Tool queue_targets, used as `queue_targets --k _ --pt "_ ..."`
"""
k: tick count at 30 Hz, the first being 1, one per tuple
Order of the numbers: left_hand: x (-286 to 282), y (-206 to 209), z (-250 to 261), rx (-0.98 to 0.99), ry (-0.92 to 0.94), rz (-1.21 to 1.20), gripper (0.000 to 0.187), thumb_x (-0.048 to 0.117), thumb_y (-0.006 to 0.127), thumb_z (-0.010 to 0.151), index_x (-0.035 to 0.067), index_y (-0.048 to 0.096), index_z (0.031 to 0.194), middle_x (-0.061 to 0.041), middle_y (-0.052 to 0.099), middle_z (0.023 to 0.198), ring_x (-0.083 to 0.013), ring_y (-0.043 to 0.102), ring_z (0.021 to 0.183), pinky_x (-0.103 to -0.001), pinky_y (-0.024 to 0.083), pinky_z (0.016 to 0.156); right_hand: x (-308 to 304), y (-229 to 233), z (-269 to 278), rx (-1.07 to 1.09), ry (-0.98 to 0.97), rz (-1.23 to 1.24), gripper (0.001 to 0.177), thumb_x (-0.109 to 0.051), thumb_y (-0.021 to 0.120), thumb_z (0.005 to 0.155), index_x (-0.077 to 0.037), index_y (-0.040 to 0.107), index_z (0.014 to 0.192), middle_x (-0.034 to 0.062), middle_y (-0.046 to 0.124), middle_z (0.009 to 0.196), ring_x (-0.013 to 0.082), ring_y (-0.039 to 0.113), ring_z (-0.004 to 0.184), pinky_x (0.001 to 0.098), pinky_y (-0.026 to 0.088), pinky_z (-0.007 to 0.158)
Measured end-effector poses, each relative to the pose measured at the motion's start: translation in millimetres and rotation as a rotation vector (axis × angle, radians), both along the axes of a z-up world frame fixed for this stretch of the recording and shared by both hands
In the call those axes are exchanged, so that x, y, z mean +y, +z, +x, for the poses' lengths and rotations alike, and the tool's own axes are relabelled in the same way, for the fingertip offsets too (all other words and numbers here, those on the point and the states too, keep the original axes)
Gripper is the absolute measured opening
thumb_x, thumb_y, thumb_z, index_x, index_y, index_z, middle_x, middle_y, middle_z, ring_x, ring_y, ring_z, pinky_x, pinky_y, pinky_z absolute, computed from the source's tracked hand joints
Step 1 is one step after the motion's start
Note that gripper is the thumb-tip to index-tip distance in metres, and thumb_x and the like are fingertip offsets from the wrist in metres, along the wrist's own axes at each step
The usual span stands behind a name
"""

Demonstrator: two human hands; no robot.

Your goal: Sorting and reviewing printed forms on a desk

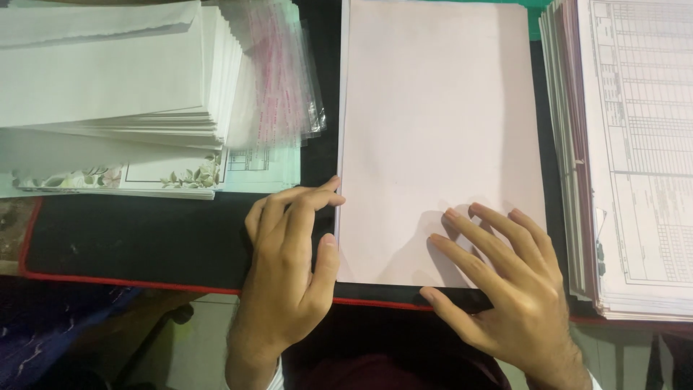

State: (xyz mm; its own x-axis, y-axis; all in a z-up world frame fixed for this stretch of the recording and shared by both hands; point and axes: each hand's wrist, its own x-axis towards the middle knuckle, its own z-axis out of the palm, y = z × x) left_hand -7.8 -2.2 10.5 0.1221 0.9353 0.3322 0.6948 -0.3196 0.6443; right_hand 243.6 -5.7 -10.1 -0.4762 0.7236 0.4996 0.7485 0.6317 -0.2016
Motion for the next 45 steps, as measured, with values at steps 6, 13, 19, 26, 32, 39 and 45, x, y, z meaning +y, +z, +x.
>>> queue_targets --k 6,13,19,26,32,39,45 --pt "13.8 22.2 7.2 0.352 0.089 0.202 0.036 0.030 0.068 0.095 0.011 0.061 0.125 -0.008 0.068 0.131 -0.0278 0.061 0.113 -0.048 0.032 0.097 0.3 -0.7 -1.0 0.010 0.007 0.016 0.045 -0.040 0.079 0.086 -0.014 0.072 0.122 0.0102 0.069 0.134 0.0353 0.066 0.127 0.0552 0.051 0.110" --pt "123.0 25.2 6.9 0.662 -0.065 0.124 0.039 0.039 0.073 0.094 0.007 0.061 0.111 -0.014 0.066 0.097 -0.0366 0.061 0.093 -0.050 0.048 0.079 1.4 2.4 -2.2 0.023 0.018 0.041 0.043 -0.038 0.079 0.086 -0.014 0.073 0.120 0.0107 0.070 0.132 0.0343 0.067 0.125 0.0526 0.052 0.109" --pt "230.7 0.0 27.3 0.665 0.100 -0.212 0.066 0.049 0.072 0.097 -0.003 0.053 0.131 -0.021 0.067 0.112 -0.0376 0.061 0.106 -0.047 0.058 0.079 1.7 1.7 -4.2 0.034 0.006 0.058 0.041 -0.038 0.080 0.084 -0.014 0.074 0.117 0.0097 0.071 0.128 0.0330 0.068 0.123 0.0508 0.051 0.109" --pt "268.5 -27.0 26.8 0.463 0.257 -0.216 0.071 0.050 0.086 0.086 0.001 0.054 0.126 -0.019 0.066 0.113 -0.0338 0.059 0.114 -0.045 0.059 0.079 3.5 5.8 -7.4 0.062 0.020 0.036 0.044 -0.038 0.081 0.083 -0.011 0.074 0.117 0.0131 0.072 0.126 0.0337 0.068 0.123 0.0486 0.055 0.106" --pt "266.5 -31.0 14.5 0.314 0.202 -0.116 0.060 0.037 0.092 0.080 0.002 0.063 0.120 -0.018 0.070 0.110 -0.0373 0.068 0.105 -0.045 0.061 0.079 3.8 5.1 -7.0 0.062 0.027 0.042 0.044 -0.036 0.082 0.083 -0.010 0.074 0.117 0.0136 0.072 0.126 0.0342 0.069 0.122 0.0482 0.057 0.105" --pt "266.6 -35.9 9.7 0.295 0.130 -0.072 0.058 0.035 0.088 0.083 0.005 0.066 0.127 -0.019 0.071 0.114 -0.0370 0.068 0.105 -0.044 0.058 0.086 4.0 4.8 -6.9 0.066 0.019 0.048 0.043 -0.036 0.082 0.083 -0.010 0.074 0.116 0.0130 0.073 0.123 0.0344 0.069 0.121 0.0493 0.059 0.102" --pt "273.0 -54.9 7.3 0.443 0.044 0.159 0.050 0.036 0.075 0.094 0.001 0.060 0.127 -0.018 0.059 0.120 -0.0348 0.052 0.111 -0.045 0.051 0.093 4.6 7.3 -7.8 0.064 0.019 0.035 0.039 -0.035 0.080 0.084 -0.009 0.075 0.112 0.0122 0.073 0.123 0.0347 0.069 0.120 0.0487 0.057 0.102"
